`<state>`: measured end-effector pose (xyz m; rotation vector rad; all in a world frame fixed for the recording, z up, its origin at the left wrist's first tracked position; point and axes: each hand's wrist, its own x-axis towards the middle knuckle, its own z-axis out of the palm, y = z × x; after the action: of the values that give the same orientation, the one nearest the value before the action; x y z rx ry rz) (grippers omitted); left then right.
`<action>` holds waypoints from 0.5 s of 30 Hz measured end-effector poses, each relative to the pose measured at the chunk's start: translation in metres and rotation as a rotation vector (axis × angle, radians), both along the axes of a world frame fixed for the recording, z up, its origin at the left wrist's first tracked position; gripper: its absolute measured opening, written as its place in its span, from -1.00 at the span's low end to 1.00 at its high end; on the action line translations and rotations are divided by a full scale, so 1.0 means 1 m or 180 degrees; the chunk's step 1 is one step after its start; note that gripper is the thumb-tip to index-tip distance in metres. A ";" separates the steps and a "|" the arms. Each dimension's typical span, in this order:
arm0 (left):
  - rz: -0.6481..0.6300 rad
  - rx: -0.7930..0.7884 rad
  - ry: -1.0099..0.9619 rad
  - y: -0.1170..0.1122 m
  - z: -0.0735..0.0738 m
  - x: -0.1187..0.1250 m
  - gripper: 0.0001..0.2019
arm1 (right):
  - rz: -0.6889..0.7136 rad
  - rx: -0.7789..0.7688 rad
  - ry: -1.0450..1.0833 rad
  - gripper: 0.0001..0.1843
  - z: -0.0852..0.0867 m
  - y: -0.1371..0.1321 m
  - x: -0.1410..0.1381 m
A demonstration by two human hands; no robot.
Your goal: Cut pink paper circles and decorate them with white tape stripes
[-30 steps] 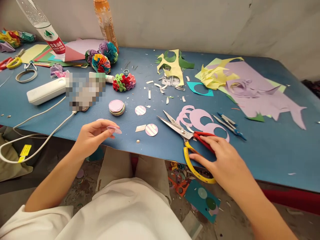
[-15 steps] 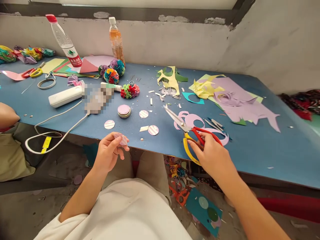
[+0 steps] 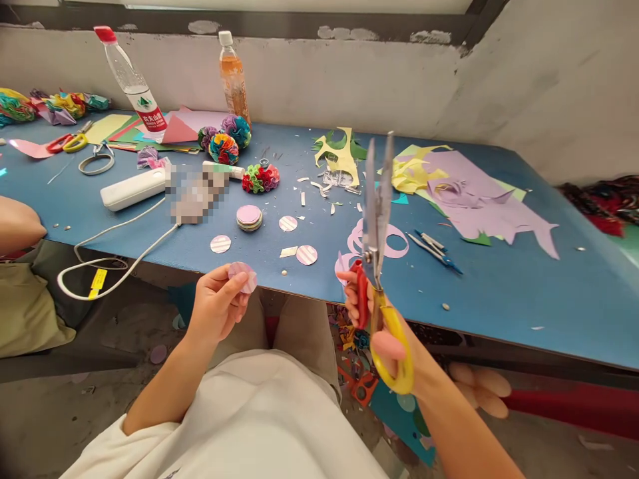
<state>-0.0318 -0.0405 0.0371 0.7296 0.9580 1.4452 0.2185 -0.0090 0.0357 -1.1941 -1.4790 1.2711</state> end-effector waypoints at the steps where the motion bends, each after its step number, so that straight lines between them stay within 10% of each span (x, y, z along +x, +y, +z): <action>1: 0.0003 0.0019 0.0002 0.001 0.001 0.000 -0.75 | 0.0110 -0.0038 0.0145 0.06 -0.001 -0.002 -0.004; 7: -0.0077 0.0147 0.0112 0.009 0.005 0.005 -0.75 | 0.0166 -0.0256 0.0608 -0.02 0.036 0.014 -0.019; 15: -0.0169 0.0192 0.0305 0.017 -0.002 0.011 -0.79 | -0.1065 -0.0161 0.0570 0.05 0.065 0.046 -0.021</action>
<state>-0.0203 -0.0238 0.0347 0.8690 0.9643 1.4082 0.1971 0.0371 0.1007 -1.2641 -1.0717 1.1566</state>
